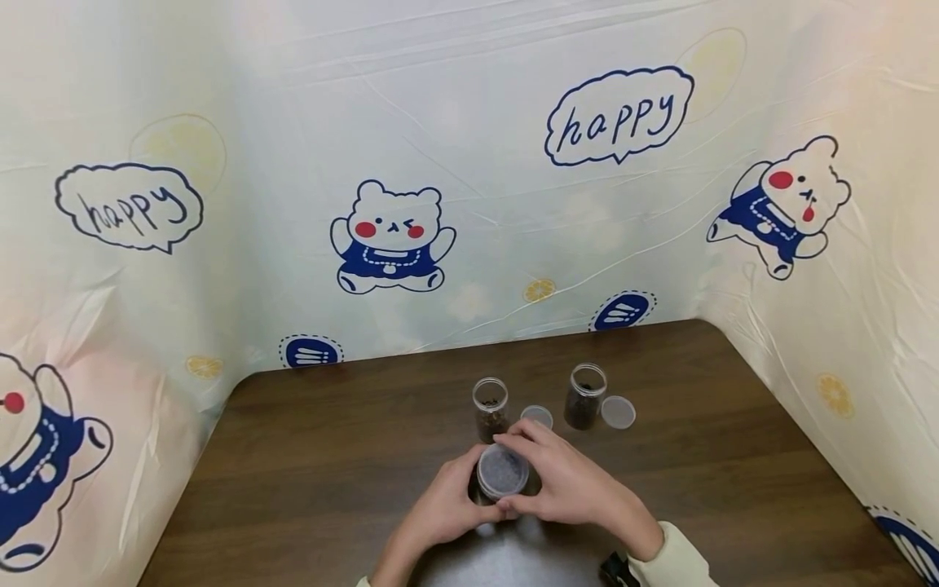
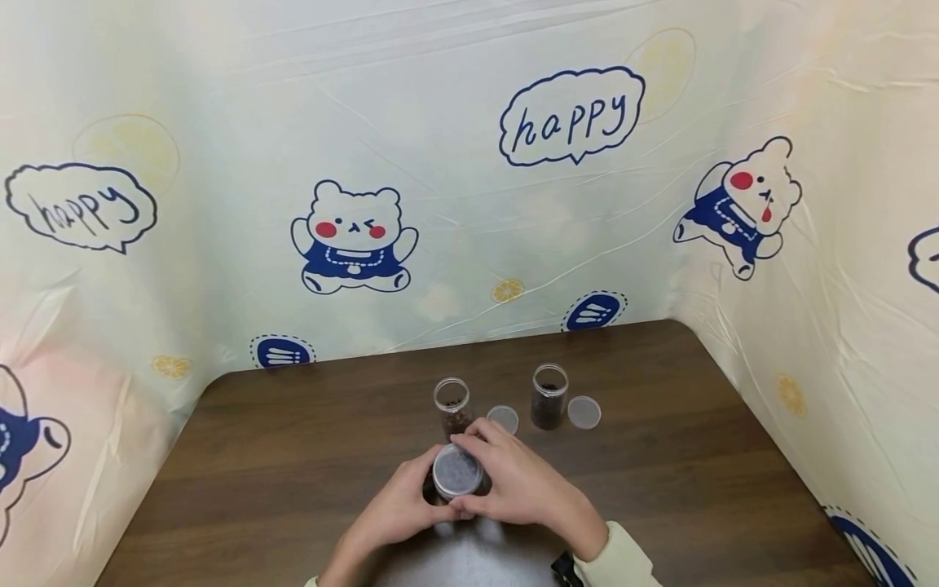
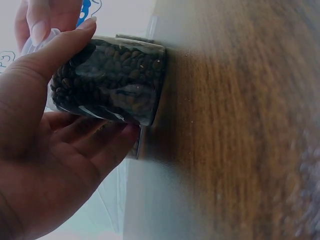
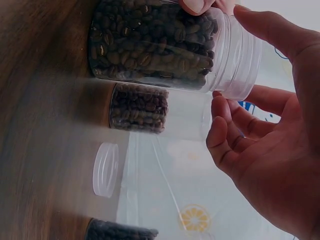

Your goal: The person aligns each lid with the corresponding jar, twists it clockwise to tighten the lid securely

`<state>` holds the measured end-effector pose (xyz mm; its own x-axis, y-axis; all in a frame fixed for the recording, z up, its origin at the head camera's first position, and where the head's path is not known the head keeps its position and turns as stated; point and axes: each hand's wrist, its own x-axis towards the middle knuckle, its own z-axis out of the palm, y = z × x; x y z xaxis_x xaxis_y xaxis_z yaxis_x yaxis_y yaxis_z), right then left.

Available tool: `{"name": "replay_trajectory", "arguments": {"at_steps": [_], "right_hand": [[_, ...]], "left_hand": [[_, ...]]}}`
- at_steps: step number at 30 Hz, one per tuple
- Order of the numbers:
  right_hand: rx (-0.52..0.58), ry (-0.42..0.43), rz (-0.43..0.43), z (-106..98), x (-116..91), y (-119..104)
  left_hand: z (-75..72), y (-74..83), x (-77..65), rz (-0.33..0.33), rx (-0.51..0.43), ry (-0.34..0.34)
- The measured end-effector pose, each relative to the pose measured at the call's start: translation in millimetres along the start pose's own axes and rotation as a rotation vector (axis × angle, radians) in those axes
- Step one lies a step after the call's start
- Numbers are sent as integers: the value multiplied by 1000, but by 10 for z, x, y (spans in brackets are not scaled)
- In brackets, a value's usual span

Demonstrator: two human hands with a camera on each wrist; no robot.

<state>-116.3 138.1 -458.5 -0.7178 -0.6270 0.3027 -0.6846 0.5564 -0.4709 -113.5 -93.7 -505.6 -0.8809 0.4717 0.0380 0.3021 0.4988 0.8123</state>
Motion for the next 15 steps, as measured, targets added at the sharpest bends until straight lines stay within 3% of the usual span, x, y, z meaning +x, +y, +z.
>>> {"name": "replay_trajectory", "arguments": {"at_steps": [15], "right_hand": [[26, -59, 31, 10, 44, 8]], "left_hand": [[0, -7, -3, -4, -7, -7]]}}
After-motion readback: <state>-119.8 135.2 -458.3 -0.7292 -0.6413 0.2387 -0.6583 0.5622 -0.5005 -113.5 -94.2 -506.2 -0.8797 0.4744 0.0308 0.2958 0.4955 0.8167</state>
